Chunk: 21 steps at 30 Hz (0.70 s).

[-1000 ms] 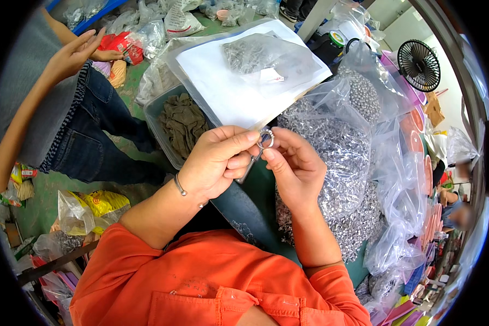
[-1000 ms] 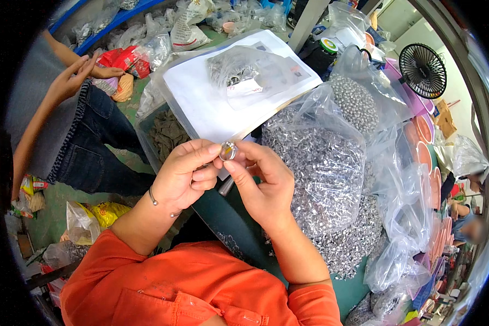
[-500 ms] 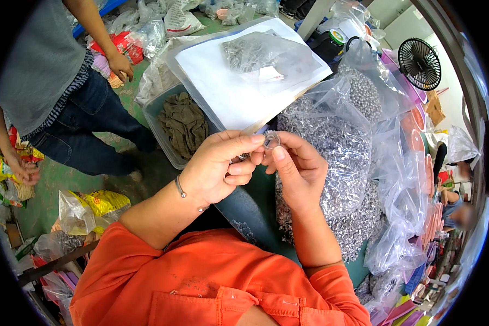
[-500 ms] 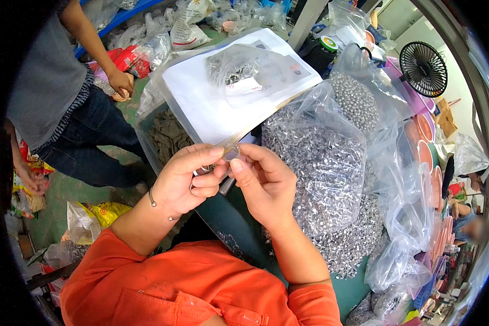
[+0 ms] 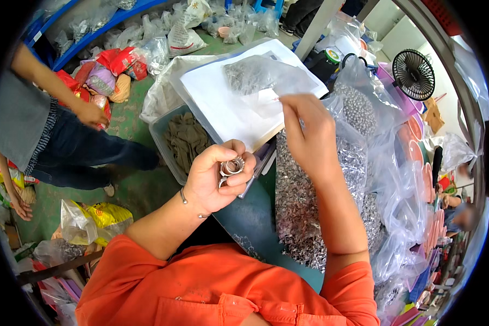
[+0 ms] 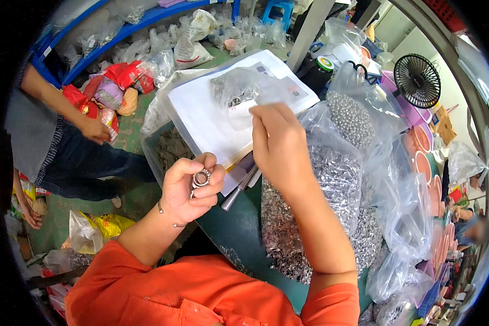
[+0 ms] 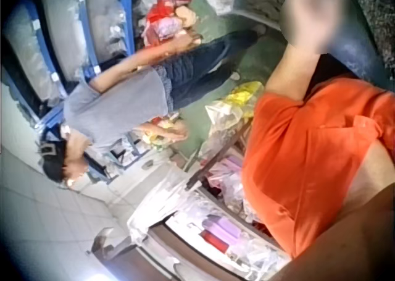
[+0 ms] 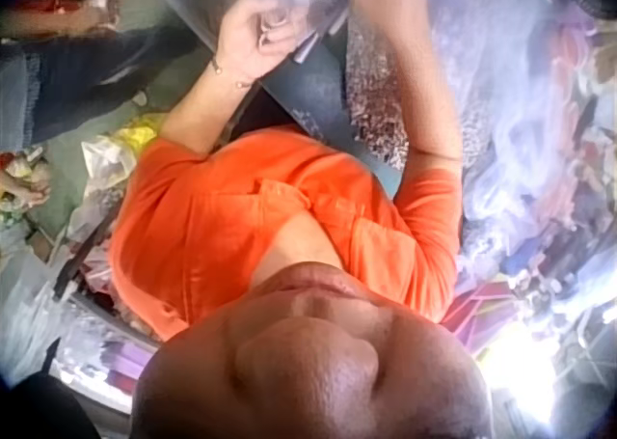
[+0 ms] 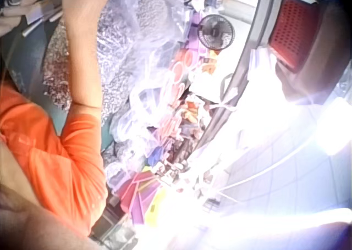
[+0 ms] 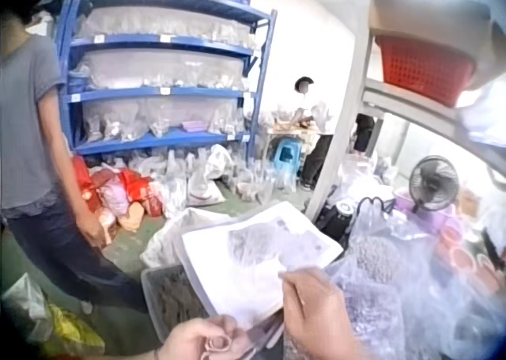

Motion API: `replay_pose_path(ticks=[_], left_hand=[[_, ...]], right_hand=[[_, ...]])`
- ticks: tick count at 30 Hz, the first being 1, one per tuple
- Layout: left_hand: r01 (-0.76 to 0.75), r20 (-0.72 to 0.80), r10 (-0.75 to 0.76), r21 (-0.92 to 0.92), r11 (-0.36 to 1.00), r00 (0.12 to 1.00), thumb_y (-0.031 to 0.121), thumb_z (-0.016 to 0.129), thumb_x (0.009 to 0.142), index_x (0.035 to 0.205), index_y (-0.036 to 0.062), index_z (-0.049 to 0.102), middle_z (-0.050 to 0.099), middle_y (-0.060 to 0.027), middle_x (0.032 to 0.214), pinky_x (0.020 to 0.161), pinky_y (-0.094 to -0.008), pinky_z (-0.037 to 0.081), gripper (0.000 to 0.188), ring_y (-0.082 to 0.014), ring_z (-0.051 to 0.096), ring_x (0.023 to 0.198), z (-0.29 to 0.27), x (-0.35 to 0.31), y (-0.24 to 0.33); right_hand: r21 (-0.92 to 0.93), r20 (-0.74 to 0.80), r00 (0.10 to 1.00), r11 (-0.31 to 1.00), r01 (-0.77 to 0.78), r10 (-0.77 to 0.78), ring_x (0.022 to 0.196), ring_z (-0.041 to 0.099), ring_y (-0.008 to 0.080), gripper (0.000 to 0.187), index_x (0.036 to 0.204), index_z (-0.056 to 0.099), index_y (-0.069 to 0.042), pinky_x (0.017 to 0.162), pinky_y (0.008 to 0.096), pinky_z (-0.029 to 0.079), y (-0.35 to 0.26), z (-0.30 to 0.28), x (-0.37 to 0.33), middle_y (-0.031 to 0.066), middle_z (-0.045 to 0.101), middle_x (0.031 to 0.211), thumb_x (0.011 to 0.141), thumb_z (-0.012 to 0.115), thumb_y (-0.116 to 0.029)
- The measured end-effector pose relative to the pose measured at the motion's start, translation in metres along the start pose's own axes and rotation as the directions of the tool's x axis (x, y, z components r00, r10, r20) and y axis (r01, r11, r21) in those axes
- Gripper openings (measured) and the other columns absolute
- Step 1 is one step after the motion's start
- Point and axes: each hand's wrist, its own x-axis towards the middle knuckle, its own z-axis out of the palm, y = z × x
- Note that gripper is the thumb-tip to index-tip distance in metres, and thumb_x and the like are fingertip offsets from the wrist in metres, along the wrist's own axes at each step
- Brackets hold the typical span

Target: The person uses a sizing tool to measure metal rings, then picks up multiple small metal parts from a bin and places them into a plastic bag before handing the bag to another person and placing it on a shelf.

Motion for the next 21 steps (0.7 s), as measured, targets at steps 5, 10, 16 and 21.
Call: replay_pose_path(ticks=[5,10,16,21], left_hand=[[0.017,-0.091,-0.015,0.020,1.000,0.996,0.022,0.045,0.082,0.073,0.0046,0.052,0.047,-0.0069,0.075,0.034,-0.0164,0.029,0.020,-0.0101,0.040,0.051,0.014,-0.002,-0.002],[0.031,-0.091,-0.023,0.081,0.996,0.996,0.020,0.047,0.084,0.072,0.0052,0.051,0.046,-0.0057,0.074,0.034,-0.0163,0.028,0.020,-0.0093,0.039,0.051,0.010,-0.007,-0.002],[0.007,-0.103,0.008,0.141,0.990,0.995,0.018,0.049,0.084,0.073,0.0056,0.050,0.046,-0.0055,0.074,0.034,-0.0164,0.027,0.016,-0.0084,0.038,0.051,0.012,-0.012,0.002],[0.024,-0.083,-0.009,0.188,0.982,0.996,0.018,0.049,0.084,0.075,0.0058,0.049,0.046,-0.0052,0.074,0.035,-0.0159,0.027,0.015,-0.0079,0.038,0.052,0.015,-0.011,0.001]], right_hand=[[-0.406,0.417,0.904,0.909,0.095,0.092,0.082,0.058,0.0325,0.022,0.087,0.060,0.002,0.071,0.0384,0.047,0.049,0.038,0.040,0.0184,0.059,0.085,0.069,0.049,0.005],[-0.515,0.420,0.899,0.848,0.126,0.121,0.088,0.058,0.0329,0.024,0.091,0.061,-0.003,0.075,0.0391,0.048,0.072,0.064,0.050,0.0166,0.059,0.093,0.069,0.052,0.002],[-0.688,0.590,0.629,0.722,0.064,0.506,0.099,0.056,0.0268,0.021,0.094,0.063,-0.004,0.081,0.0348,0.047,0.025,0.060,0.079,0.0147,0.058,0.107,0.074,0.058,-0.007],[-0.624,0.507,0.812,0.773,0.114,0.289,0.096,0.057,0.0294,0.022,0.092,0.062,-0.002,0.079,0.0362,0.047,0.058,0.064,0.056,0.0167,0.060,0.100,0.071,0.058,-0.006]])
